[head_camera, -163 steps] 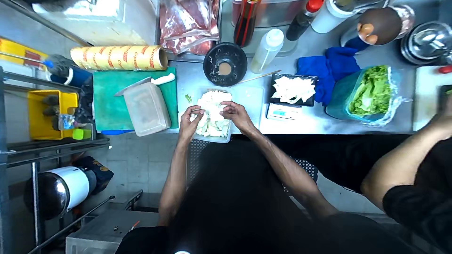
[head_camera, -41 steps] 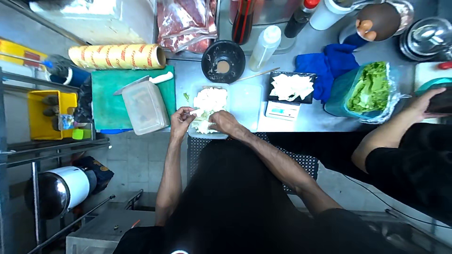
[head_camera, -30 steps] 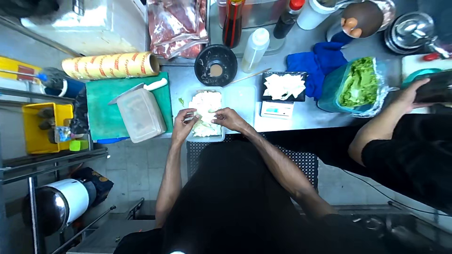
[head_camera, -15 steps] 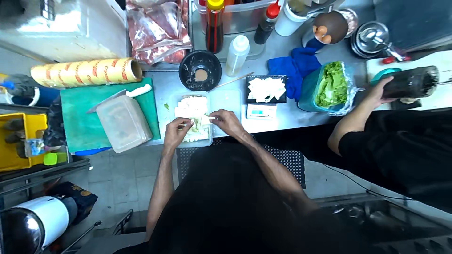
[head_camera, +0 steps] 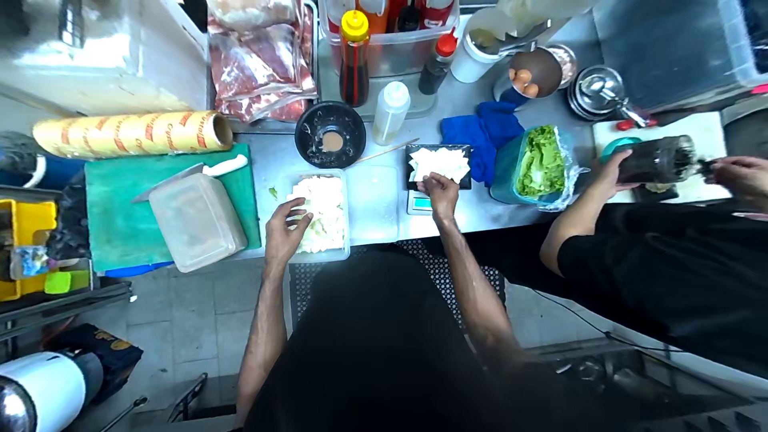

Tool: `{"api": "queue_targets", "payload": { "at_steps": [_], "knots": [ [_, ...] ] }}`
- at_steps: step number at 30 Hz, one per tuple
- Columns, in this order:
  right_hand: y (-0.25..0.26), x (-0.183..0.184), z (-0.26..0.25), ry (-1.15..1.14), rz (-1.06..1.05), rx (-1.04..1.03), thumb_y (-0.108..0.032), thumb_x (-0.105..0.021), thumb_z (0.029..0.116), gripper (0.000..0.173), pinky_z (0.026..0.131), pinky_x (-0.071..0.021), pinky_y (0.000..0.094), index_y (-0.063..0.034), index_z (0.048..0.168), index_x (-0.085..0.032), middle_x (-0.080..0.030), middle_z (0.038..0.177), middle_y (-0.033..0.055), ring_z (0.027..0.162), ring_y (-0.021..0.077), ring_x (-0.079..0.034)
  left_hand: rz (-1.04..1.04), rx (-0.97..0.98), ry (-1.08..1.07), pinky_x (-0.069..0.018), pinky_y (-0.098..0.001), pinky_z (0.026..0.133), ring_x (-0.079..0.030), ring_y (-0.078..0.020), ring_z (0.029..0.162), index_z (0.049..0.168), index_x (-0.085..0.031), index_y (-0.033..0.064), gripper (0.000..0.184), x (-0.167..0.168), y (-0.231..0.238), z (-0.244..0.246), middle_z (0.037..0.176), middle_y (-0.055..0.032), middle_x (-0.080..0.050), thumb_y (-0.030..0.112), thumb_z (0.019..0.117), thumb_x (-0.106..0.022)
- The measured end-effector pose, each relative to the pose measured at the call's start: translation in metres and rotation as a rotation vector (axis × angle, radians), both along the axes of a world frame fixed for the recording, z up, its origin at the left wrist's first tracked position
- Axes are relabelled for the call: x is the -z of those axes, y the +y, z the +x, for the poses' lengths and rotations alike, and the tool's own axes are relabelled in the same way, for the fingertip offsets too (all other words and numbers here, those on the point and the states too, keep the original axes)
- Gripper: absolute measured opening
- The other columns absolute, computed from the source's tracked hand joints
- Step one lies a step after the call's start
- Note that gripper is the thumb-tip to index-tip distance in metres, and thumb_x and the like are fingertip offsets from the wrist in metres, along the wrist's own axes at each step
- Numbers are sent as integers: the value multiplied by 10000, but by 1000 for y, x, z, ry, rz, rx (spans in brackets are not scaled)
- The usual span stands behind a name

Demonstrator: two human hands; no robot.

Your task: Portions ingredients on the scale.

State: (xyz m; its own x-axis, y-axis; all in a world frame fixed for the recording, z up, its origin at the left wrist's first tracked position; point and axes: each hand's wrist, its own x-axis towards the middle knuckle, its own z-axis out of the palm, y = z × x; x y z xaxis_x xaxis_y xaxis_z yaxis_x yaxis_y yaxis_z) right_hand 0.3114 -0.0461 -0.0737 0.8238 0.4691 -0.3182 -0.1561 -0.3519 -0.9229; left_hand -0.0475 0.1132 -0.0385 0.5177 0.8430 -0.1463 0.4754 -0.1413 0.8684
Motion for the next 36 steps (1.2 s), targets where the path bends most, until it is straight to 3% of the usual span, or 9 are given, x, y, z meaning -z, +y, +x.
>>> {"api": "queue_targets", "payload": {
  "at_steps": [8, 15, 18, 20, 21, 25, 28, 32, 36],
  "knots": [
    [-9, 12, -16, -321, -242, -22, -296, -673, 991, 325, 711, -645, 419, -42, 1193, -655, -758, 863, 66, 730, 189, -752, 9, 38, -6, -619, -399, 897, -702, -181, 1077, 1317, -645, 128, 370, -7, -3, 15, 1318, -78, -650, 229, 970, -726],
    [-21, 8, -16, -371, -203, -54, -303, -666, 1000, 292, 680, -636, 374, -60, 1161, -678, -748, 833, 46, 691, 148, -734, 35, -142, 181, -590, -462, 956, -708, -224, 1098, 1296, -643, 90, 336, 0, -3, 0, 1254, -115, -694, 223, 992, -692],
    [-25, 4, -18, -336, -136, -62, -273, -667, 1000, 273, 672, -635, 356, -52, 1160, -682, -748, 833, 48, 692, 142, -732, 84, 35, 361, -434, -590, 1124, -432, -371, 1440, 1535, -463, 186, 713, 18, -11, 11, 1623, -158, -358, 281, 908, -789],
    [-25, -2, -22, -301, -104, -84, -257, -665, 1002, 262, 669, -640, 351, -50, 1162, -688, -740, 841, 50, 700, 142, -731, 131, 114, 454, -428, -654, 1087, -348, -470, 1463, 1582, -377, 304, 903, 37, -18, 18, 1708, -168, -103, 249, 823, -864],
    [-24, -5, -25, -285, -91, -98, -256, -666, 1003, 256, 661, -641, 352, -54, 1158, -691, -741, 853, 52, 702, 145, -732, 153, 108, 463, -445, -665, 1051, -374, -503, 1424, 1545, -433, 290, 886, 43, -20, 19, 1703, -181, -101, 202, 790, -889],
    [-20, -19, -34, -229, -22, -181, -243, -668, 1003, 229, 644, -643, 345, -69, 1149, -700, -753, 894, 51, 722, 147, -736, 170, 107, 466, -538, -626, 902, -549, -482, 1207, 1259, -627, 124, 542, 25, -17, 18, 1494, -215, -433, 48, 773, -854],
    [-17, -30, -43, -215, 58, -270, -220, -665, 1005, 218, 633, -634, 328, -57, 1144, -706, -751, 882, 41, 713, 136, -726, 147, 276, 501, -556, -612, 886, -632, -426, 1106, 1179, -642, 82, 443, 9, -4, 11, 1265, -208, -604, 33, 781, -830],
    [-12, -39, -56, -223, 122, -409, -201, -652, 1012, 209, 653, -637, 320, -53, 1147, -710, -754, 901, 42, 737, 135, -730, 71, 550, 484, -519, -548, 1017, -582, -355, 1232, 1211, -684, 135, 485, 8, 3, -8, 1367, -138, -576, 149, 766, -877],
    [-24, -42, -72, -320, 135, -568, -196, -606, 1044, 201, 648, -606, 328, -87, 1200, -671, -733, 927, 62, 733, 154, -704, 10, 572, 350, -449, -513, 1111, -564, -274, 1312, 1257, -703, 131, 480, -5, 5, -15, 1415, -79, -607, 296, 831, -851]
  ]
}}
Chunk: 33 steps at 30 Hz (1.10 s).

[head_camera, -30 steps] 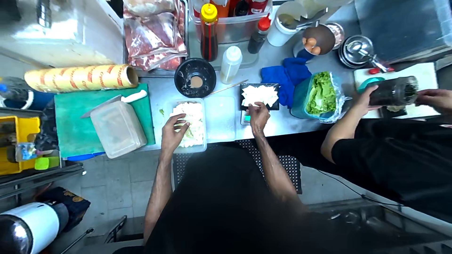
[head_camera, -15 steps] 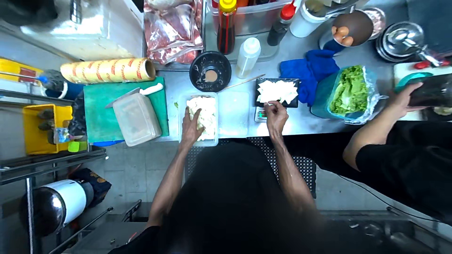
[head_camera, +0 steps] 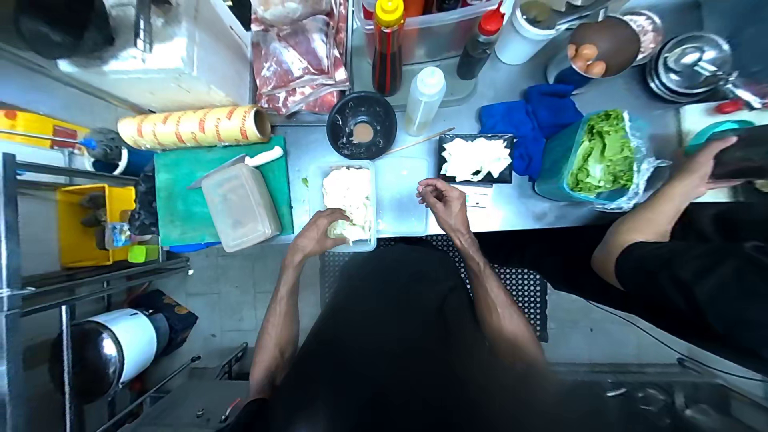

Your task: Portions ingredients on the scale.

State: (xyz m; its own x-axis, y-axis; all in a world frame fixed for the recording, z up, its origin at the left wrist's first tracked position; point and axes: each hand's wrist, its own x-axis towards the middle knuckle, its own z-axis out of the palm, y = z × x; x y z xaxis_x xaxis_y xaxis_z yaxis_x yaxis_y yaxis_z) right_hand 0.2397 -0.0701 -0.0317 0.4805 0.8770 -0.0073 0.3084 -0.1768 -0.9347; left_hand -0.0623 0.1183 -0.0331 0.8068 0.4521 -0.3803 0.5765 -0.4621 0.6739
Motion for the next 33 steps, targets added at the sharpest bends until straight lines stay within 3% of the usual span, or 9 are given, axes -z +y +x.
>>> {"api": "queue_targets", "payload": {
  "at_steps": [4, 6, 8, 10, 11, 17, 21, 26, 33],
  "knots": [
    [15, 14, 2, 7, -27, 5, -206, -632, 1023, 194, 706, -630, 295, -86, 1151, -715, -758, 907, 18, 758, 98, -728, -4, -554, -28, -576, -579, 880, -715, -316, 1021, 1254, -680, 139, 360, -9, -14, 9, 1173, -117, -724, 394, 1001, -662],
    [16, 17, 2, 13, -39, -1, -209, -627, 1024, 197, 718, -631, 294, -87, 1151, -716, -758, 909, 17, 767, 92, -728, 95, -702, 87, -547, -635, 898, -681, -411, 1074, 1409, -565, 108, 552, 4, -21, 21, 1250, -204, -678, 456, 989, -650],
    [8, 11, -1, -5, -31, -14, -206, -618, 1030, 197, 698, -623, 298, -95, 1166, -709, -754, 906, 25, 751, 103, -721, 128, -709, 185, -493, -674, 986, -585, -493, 1233, 1571, -305, 8, 925, 22, -20, 49, 1404, -301, -554, 536, 923, -700],
    [-4, 4, -3, -27, -15, -26, -200, -602, 1044, 191, 661, -597, 304, -102, 1185, -685, -737, 904, 44, 726, 128, -698, 100, -753, 212, -486, -674, 1000, -543, -518, 1278, 1622, -27, 10, 1243, 47, -21, 70, 1470, -336, -467, 564, 822, -800],
    [-3, 5, -1, -21, -16, -9, -203, -605, 1042, 193, 670, -604, 302, -101, 1181, -691, -741, 907, 40, 733, 124, -704, 125, -781, 194, -498, -678, 972, -558, -526, 1251, 1625, 3, 37, 1288, 55, -21, 76, 1447, -340, -488, 535, 789, -840],
    [5, 20, 3, 42, -39, 88, -208, -630, 1024, 198, 712, -630, 292, -85, 1151, -720, -762, 914, 18, 766, 96, -729, 132, -836, 316, -553, -629, 867, -675, -450, 1061, 1576, -182, 120, 1249, 54, 9, 95, 1155, -261, -677, 359, 628, -958],
    [8, 15, -6, 44, -21, 64, -196, -628, 1021, 195, 714, -626, 287, -89, 1156, -720, -760, 909, 18, 760, 91, -726, 150, -810, 134, -545, -677, 743, -666, -539, 932, 1554, -181, 168, 1119, 50, -7, 83, 1009, -301, -680, 233, 714, -917],
    [-23, -3, -22, 41, -34, 1, -209, -608, 1040, 173, 542, -579, 319, -149, 1185, -681, -720, 850, 37, 626, 159, -668, 15, -794, -82, -566, -632, 760, -704, -424, 927, 1549, -267, 189, 1009, 34, -18, 45, 1131, -186, -722, 169, 755, -890],
    [-8, -9, -29, 47, -42, -100, -219, -633, 1031, 178, 548, -563, 323, -156, 1188, -688, -715, 865, 36, 634, 163, -651, -477, -792, -537, -623, -416, 792, -726, -232, 889, 1385, -561, 149, 696, 28, -7, 8, 1161, -105, -724, -74, 780, -823]
  ]
}}
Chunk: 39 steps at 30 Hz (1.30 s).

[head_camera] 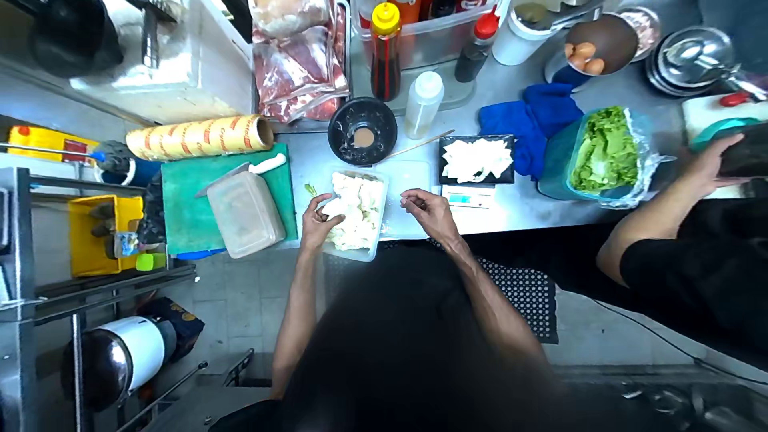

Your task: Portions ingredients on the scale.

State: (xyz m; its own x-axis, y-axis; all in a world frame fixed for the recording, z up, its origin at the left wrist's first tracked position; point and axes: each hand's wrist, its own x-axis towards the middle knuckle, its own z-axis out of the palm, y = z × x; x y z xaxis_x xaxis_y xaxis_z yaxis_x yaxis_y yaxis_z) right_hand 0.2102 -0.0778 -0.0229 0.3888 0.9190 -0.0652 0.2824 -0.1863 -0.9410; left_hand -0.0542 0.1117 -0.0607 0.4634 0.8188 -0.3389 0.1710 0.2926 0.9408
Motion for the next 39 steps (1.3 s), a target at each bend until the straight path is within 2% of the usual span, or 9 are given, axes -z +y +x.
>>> {"api": "queue_targets", "payload": {
  "at_steps": [6, 12, 17, 21, 23, 27, 30, 34, 39],
  "knots": [
    [44, -18, -11, -87, 24, -153, -132, -646, 1007, 199, 730, -602, 370, -73, 1185, -712, -723, 989, 100, 819, 185, -702, 35, 3, -118, -587, -368, 895, -701, -187, 982, 1332, -629, 85, 390, -8, 2, -4, 1184, -87, -712, 35, 951, -697],
    [55, -24, -18, -76, 39, -206, -126, -648, 1001, 199, 729, -600, 369, -64, 1176, -720, -710, 1016, 109, 819, 193, -694, 106, -5, -80, -599, -367, 851, -707, -180, 905, 1235, -680, 58, 263, -14, 3, 1, 1108, -83, -731, 48, 972, -677],
    [59, -27, -25, 109, -19, -193, -162, -690, 985, 283, 745, -620, 379, -65, 1251, -696, -697, 1136, 115, 864, 204, -707, 99, 101, -136, -612, -355, 807, -707, -177, 867, 1180, -698, 61, 264, -29, -8, 27, 1044, -83, -731, 44, 921, -743],
    [58, -20, -24, 260, -24, -124, -99, -682, 981, 225, 729, -624, 363, -12, 1187, -708, -720, 1010, 128, 777, 187, -707, 117, 223, -140, -616, -339, 791, -712, -179, 864, 1155, -704, 56, 283, -36, -16, 55, 1026, -85, -737, 19, 884, -776],
    [50, -22, -15, 301, -8, -94, -62, -660, 984, 196, 705, -600, 338, 22, 1157, -695, -714, 918, 126, 737, 169, -681, 130, 256, -137, -626, -366, 813, -718, -208, 917, 1206, -679, 63, 364, -37, -19, 65, 1104, -91, -726, 4, 864, -787],
    [30, 7, 40, 316, 83, 68, -87, -662, 975, 231, 739, -630, 378, 41, 1166, -689, -729, 957, 122, 799, 184, -713, 104, 260, -168, -618, -451, 918, -697, -304, 1103, 1306, -615, 67, 480, -33, -15, 67, 1290, -131, -668, -23, 863, -776],
    [-4, -2, 100, 175, 85, 336, -111, -666, 978, 259, 799, -624, 390, 47, 1183, -667, -722, 1042, 133, 876, 190, -712, 91, 204, -155, -608, -446, 933, -694, -298, 1111, 1301, -623, 59, 465, -30, -9, 54, 1268, -136, -678, -20, 866, -769],
    [-32, 5, 175, -176, -15, 602, -221, -700, 968, 280, 800, -619, 384, -9, 1151, -702, -734, 1015, 115, 847, 183, -717, 76, 153, -103, -608, -437, 927, -706, -281, 1079, 1292, -629, 60, 451, -24, -3, 42, 1256, -128, -689, -11, 870, -772],
    [-18, 26, 218, -654, -118, 491, -179, -618, 1002, 217, 890, -569, 411, -23, 1101, -732, -696, 1075, 174, 969, 268, -686, 82, 164, -59, -610, -430, 918, -711, -271, 1061, 1283, -633, 67, 432, -24, -2, 50, 1244, -120, -693, 14, 878, -773]
  ]
}}
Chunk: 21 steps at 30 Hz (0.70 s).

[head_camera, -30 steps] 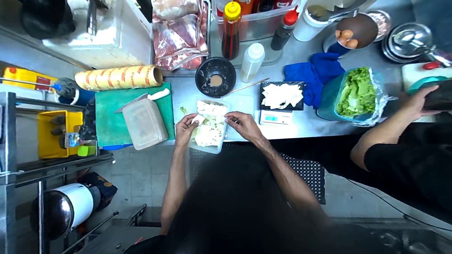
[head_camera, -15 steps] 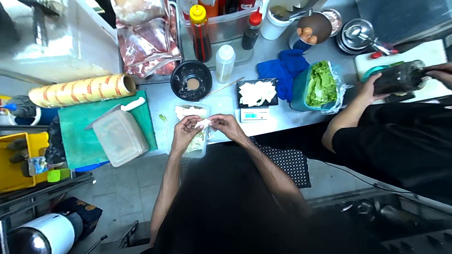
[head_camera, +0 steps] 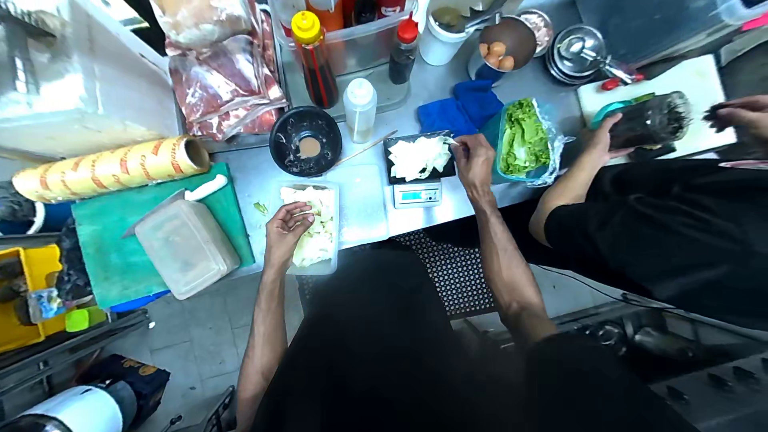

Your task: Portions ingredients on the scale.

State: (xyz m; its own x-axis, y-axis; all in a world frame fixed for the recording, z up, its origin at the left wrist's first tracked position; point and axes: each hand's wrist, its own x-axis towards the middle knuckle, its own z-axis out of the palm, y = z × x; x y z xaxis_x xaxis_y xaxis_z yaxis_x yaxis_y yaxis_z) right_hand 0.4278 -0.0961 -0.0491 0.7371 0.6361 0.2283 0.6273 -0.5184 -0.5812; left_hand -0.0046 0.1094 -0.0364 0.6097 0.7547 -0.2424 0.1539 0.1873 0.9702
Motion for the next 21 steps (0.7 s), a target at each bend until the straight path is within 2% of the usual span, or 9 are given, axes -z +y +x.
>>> {"api": "queue_targets", "payload": {
  "at_steps": [2, 5, 7, 9, 13, 16, 21],
  "knots": [
    [6, 12, 7, -58, -59, -108, -126, -588, 1005, 202, 942, -559, 447, -6, 1092, -726, -681, 1104, 200, 1035, 321, -678, 15, 5, 4, -611, -433, 919, -712, -273, 1060, 1284, -635, 67, 428, -2, 0, 3, 1242, -120, -696, 24, 882, -775],
    [5, 14, 13, 4, -173, -251, -115, -573, 1002, 215, 1008, -523, 480, -29, 1099, -743, -680, 1168, 196, 1121, 351, -650, 40, -22, 6, -610, -428, 918, -711, -270, 1063, 1275, -638, 58, 415, -3, 0, 2, 1243, -123, -696, 28, 885, -774],
    [2, 9, 19, 62, -188, -264, -131, -565, 1000, 238, 1035, -485, 494, -67, 1119, -762, -684, 1205, 174, 1163, 353, -620, 45, -56, 15, -608, -421, 920, -710, -261, 1061, 1270, -639, 60, 406, -1, -1, -3, 1235, -117, -698, 29, 887, -771],
    [1, 4, 24, 95, -148, -215, -91, -551, 985, 249, 1027, -490, 500, -81, 1110, -766, -687, 1207, 170, 1172, 344, -623, 53, -88, 36, -611, -421, 918, -713, -257, 1052, 1264, -643, 61, 401, 2, -3, -11, 1225, -111, -700, 36, 887, -776],
    [4, 7, 34, 192, -76, -141, -55, -540, 978, 246, 976, -527, 457, -77, 1067, -768, -702, 1205, 149, 1144, 275, -657, 33, -140, 75, -619, -435, 900, -720, -263, 1024, 1256, -641, 42, 383, 6, -4, -21, 1202, -121, -705, 27, 893, -762],
    [5, 11, 33, 247, -62, -172, -59, -568, 977, 219, 961, -541, 465, -60, 1049, -775, -731, 1142, 143, 1077, 256, -692, 29, -163, 78, -619, -432, 894, -720, -255, 1011, 1243, -635, 30, 369, 4, -4, -22, 1192, -123, -705, 4, 894, -751],
    [3, 22, 30, 185, -34, -226, -118, -635, 969, 165, 866, -586, 387, -68, 1043, -774, -740, 1091, 123, 948, 208, -717, 47, -191, 70, -614, -425, 904, -718, -251, 1023, 1245, -636, 38, 361, 3, -4, -21, 1194, -120, -706, 7, 900, -741]
  ]
}}
